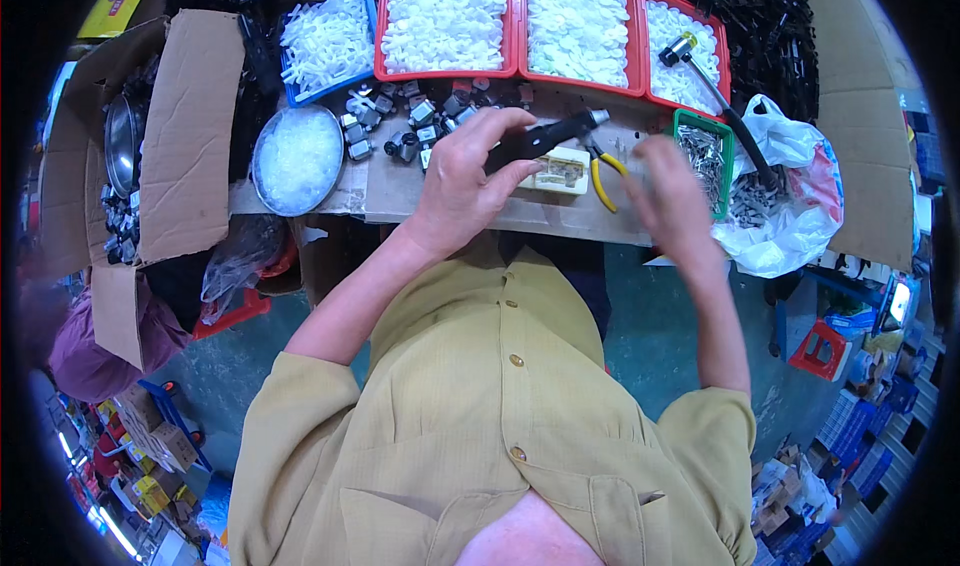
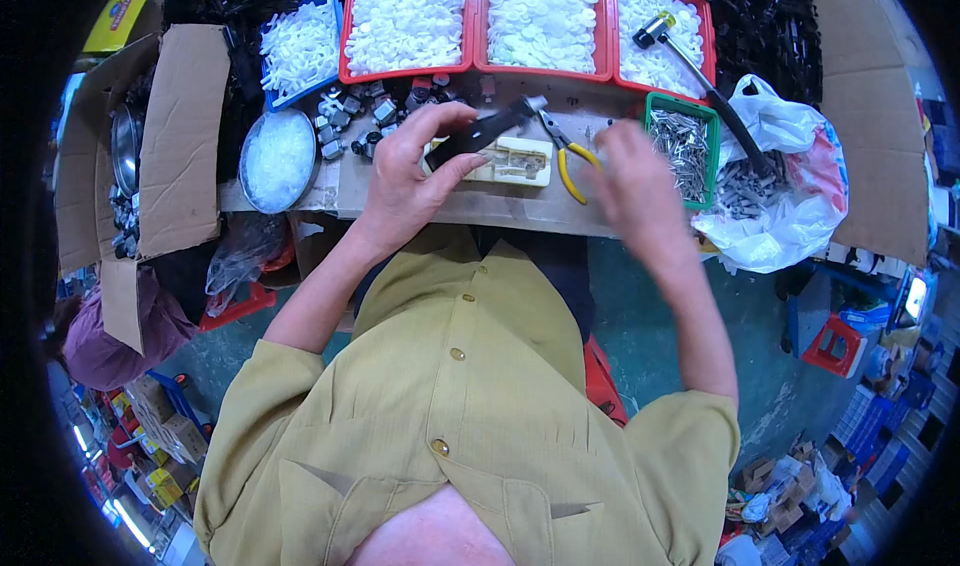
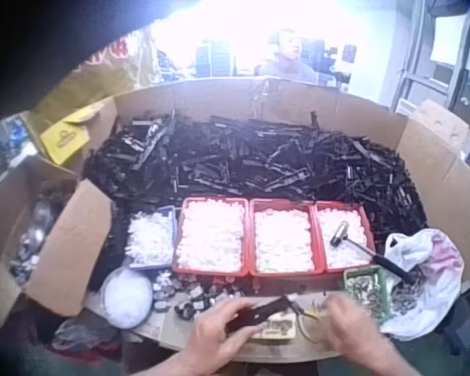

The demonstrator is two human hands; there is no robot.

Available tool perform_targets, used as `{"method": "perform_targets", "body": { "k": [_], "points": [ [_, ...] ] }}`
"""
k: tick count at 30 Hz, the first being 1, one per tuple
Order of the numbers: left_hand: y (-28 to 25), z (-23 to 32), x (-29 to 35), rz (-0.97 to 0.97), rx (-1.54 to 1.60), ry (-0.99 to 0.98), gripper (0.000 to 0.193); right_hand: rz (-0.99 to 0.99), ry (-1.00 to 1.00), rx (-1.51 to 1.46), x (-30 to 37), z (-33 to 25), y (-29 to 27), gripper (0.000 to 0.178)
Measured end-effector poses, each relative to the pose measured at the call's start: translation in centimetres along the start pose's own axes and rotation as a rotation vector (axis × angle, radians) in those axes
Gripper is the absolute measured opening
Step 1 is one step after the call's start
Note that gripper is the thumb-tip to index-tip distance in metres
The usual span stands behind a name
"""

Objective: The person assembles small metal lock cylinders at a workbench. They insert white plastic components and metal pins into the cylinders, using a small hammer to tap parts into place and pliers to adjust internal mechanisms. The person handles the components one by one, placing finished units on the table.

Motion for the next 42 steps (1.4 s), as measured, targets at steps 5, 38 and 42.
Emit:
{"method": "perform_targets", "body": {
  "k": [5,38,42],
  "points": [
    [-0.6,-0.6,0.3,0.006,0.068,-0.068,0.033,-0.069,0.017,0.062,0.4,-1.4,3.8,0.036],
    [2.1,-0.3,2.2,-0.334,0.16,-0.051,0.031,-0.053,-0.096,-0.125,1.7,-6.6,1.1,0.014],
    [2.8,-0.5,3.6,-0.608,0.785,-0.46,0.029,-0.067,-0.119,-0.111,2.3,-7.2,0.4,0.015]
  ]
}}
Point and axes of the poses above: each hand's wrist, its own x-axis away from the middle knuckle, its own y-axis out of the palm, z = x × y, the point moved 6 cm from there along -x, towards the middle knuckle, and after that the axes turned 9 degrees about -z, right-handed, at the moved point
